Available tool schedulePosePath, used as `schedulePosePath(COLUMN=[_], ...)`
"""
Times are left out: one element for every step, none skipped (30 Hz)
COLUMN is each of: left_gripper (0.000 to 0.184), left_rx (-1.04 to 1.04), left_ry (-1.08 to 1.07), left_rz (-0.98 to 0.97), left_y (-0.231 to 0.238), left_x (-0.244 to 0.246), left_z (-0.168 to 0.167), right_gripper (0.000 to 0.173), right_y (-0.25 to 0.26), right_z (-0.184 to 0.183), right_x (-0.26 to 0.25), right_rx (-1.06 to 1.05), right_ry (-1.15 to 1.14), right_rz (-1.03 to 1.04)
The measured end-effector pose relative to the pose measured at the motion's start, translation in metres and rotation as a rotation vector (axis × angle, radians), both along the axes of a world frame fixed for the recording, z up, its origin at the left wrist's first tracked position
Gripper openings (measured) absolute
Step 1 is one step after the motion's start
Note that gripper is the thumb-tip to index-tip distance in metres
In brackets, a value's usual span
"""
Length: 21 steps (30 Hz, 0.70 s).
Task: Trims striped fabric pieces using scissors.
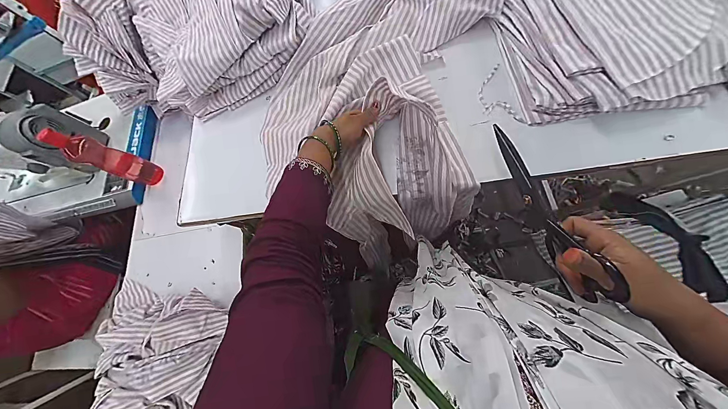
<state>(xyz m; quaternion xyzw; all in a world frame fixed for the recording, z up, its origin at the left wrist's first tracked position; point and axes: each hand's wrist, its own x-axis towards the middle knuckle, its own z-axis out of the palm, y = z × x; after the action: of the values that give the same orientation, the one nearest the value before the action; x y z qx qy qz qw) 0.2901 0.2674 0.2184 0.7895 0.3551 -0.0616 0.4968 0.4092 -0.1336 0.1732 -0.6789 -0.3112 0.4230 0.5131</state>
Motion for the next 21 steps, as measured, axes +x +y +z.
schedulePosePath(left_gripper=[0.058, 0.058, 0.059, 0.059, 0.061, 0.063, 0.064, 0.064, 0.064, 0.063, 0.063, 0.063, 0.063, 0.063, 0.063, 0.063, 0.063, 0.063, 0.064, 0.065, 0.066], left_rx=[0.005, 0.015, 0.028, 0.041, 0.049, 0.061, 0.067, 0.059, 0.064, 0.062, 0.057, 0.052, 0.054, 0.056, 0.056, 0.058, 0.058, 0.063, 0.080, 0.097, 0.111], left_ry=[0.000, 0.008, 0.012, 0.009, 0.021, 0.034, 0.046, 0.057, 0.071, 0.080, 0.086, 0.088, 0.083, 0.083, 0.083, 0.085, 0.086, 0.084, 0.086, 0.095, 0.104], left_rz=[0.004, 0.003, 0.005, 0.007, -0.001, -0.007, -0.008, -0.008, -0.017, -0.033, -0.049, -0.059, -0.059, -0.058, -0.053, -0.047, -0.045, -0.043, -0.044, -0.048, -0.059], left_y=[0.005, 0.009, 0.014, 0.019, 0.024, 0.027, 0.028, 0.025, 0.022, 0.021, 0.021, 0.023, 0.028, 0.032, 0.037, 0.041, 0.044, 0.046, 0.049, 0.051, 0.054], left_x=[0.005, 0.011, 0.018, 0.025, 0.032, 0.039, 0.046, 0.052, 0.059, 0.065, 0.071, 0.075, 0.078, 0.080, 0.081, 0.081, 0.082, 0.085, 0.089, 0.093, 0.096], left_z=[-0.001, -0.001, -0.002, -0.004, -0.005, -0.005, -0.004, 0.001, 0.004, 0.005, 0.005, 0.003, 0.001, 0.001, 0.001, 0.002, 0.003, 0.003, 0.003, 0.004, 0.003], right_gripper=[0.066, 0.067, 0.068, 0.068, 0.069, 0.069, 0.068, 0.067, 0.068, 0.068, 0.068, 0.067, 0.067, 0.068, 0.069, 0.070, 0.070, 0.069, 0.068, 0.068, 0.068], right_y=[-0.004, -0.008, -0.012, -0.015, -0.017, -0.018, -0.020, -0.021, -0.022, -0.023, -0.024, -0.025, -0.025, -0.026, -0.026, -0.027, -0.028, -0.029, -0.030, -0.030, -0.030], right_z=[-0.002, -0.003, -0.005, -0.005, -0.006, -0.006, -0.007, -0.008, -0.008, -0.007, -0.006, -0.004, -0.002, 0.000, 0.001, 0.002, 0.002, 0.003, 0.003, 0.002, 0.002], right_x=[-0.001, -0.002, -0.003, -0.004, -0.004, -0.005, -0.006, -0.005, -0.005, -0.005, -0.004, -0.004, -0.003, -0.003, -0.003, -0.005, -0.006, -0.008, -0.010, -0.011, -0.013], right_rx=[-0.012, -0.027, -0.044, -0.056, -0.058, -0.057, -0.052, -0.043, -0.042, -0.047, -0.059, -0.071, -0.081, -0.093, -0.101, -0.108, -0.114, -0.115, -0.114, -0.114, -0.119], right_ry=[-0.005, -0.008, -0.002, 0.013, 0.021, 0.021, 0.018, 0.013, 0.004, -0.004, -0.015, -0.029, -0.041, -0.053, -0.063, -0.069, -0.072, -0.071, -0.072, -0.078, -0.082], right_rz=[-0.014, -0.029, -0.045, -0.063, -0.080, -0.094, -0.105, -0.115, -0.122, -0.125, -0.124, -0.122, -0.119, -0.120, -0.126, -0.137, -0.155, -0.178, -0.201, -0.218, -0.230])
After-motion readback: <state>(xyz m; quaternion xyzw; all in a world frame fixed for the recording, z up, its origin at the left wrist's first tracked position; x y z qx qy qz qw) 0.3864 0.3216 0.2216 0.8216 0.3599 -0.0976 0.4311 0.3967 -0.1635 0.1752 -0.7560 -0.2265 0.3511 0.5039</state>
